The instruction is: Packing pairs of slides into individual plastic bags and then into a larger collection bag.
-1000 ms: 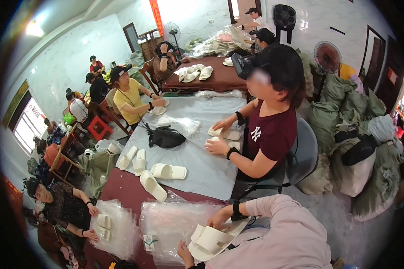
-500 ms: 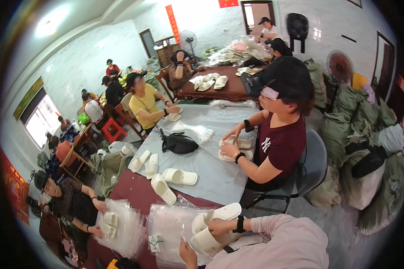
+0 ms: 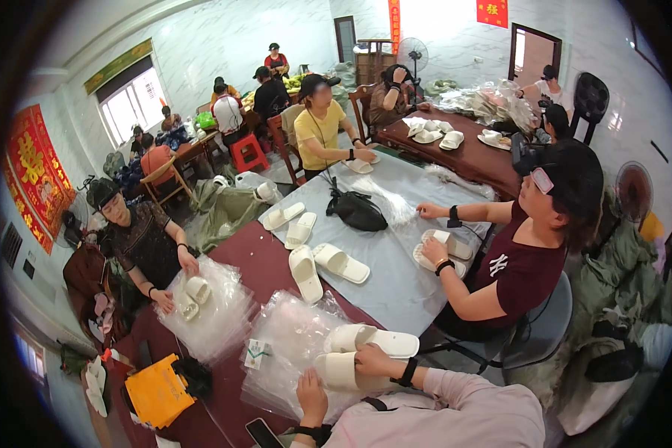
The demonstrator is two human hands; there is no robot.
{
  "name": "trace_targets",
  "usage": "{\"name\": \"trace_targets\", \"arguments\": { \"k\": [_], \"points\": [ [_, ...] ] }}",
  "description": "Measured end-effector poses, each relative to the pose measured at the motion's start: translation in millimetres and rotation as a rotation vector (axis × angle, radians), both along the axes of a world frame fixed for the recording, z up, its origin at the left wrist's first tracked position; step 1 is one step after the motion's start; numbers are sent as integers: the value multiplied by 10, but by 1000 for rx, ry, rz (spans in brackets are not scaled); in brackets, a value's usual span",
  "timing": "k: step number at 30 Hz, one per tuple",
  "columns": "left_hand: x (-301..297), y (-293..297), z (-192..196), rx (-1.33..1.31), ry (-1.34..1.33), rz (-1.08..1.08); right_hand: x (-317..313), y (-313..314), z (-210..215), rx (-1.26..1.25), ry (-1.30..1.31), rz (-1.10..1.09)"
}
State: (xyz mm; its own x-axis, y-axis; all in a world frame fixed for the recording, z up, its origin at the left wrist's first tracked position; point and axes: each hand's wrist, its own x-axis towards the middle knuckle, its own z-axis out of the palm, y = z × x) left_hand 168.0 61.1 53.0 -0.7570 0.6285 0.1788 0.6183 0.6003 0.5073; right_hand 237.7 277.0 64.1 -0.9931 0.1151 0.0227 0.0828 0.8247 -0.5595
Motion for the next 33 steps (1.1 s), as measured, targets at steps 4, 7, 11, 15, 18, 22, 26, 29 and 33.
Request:
{"name": "trace_targets", "arguments": {
  "k": [4, 7, 11, 15, 18, 22, 26, 29, 33],
  "points": [
    [50, 33, -84, -76, 219, 66, 12, -185, 42, 79, 66, 180],
    [-2, 106, -188, -34, 191, 70, -21, -258, -3, 94, 75, 203],
    [7, 134, -238, 18, 176, 12, -152, -210, -96, 129, 0, 66],
    [59, 226, 51, -56, 122, 73, -203, -166, 95, 110, -10, 149],
    [64, 314, 148, -64, 104, 75, -195, -150, 120, 160, -58, 209],
    [152, 336, 139, -18, 88, -48, -200, -186, 2, 252, 44, 267],
    [269, 458, 244, 8, 118, -161, -209, -151, -217, 270, 384, 272],
    [355, 497, 487, 87, 184, -302, -288, -181, -181, -53, 290, 248],
    [351, 424, 685, 217, 249, -169, -443, -284, 35, -47, 425, 36]
  ]
}}
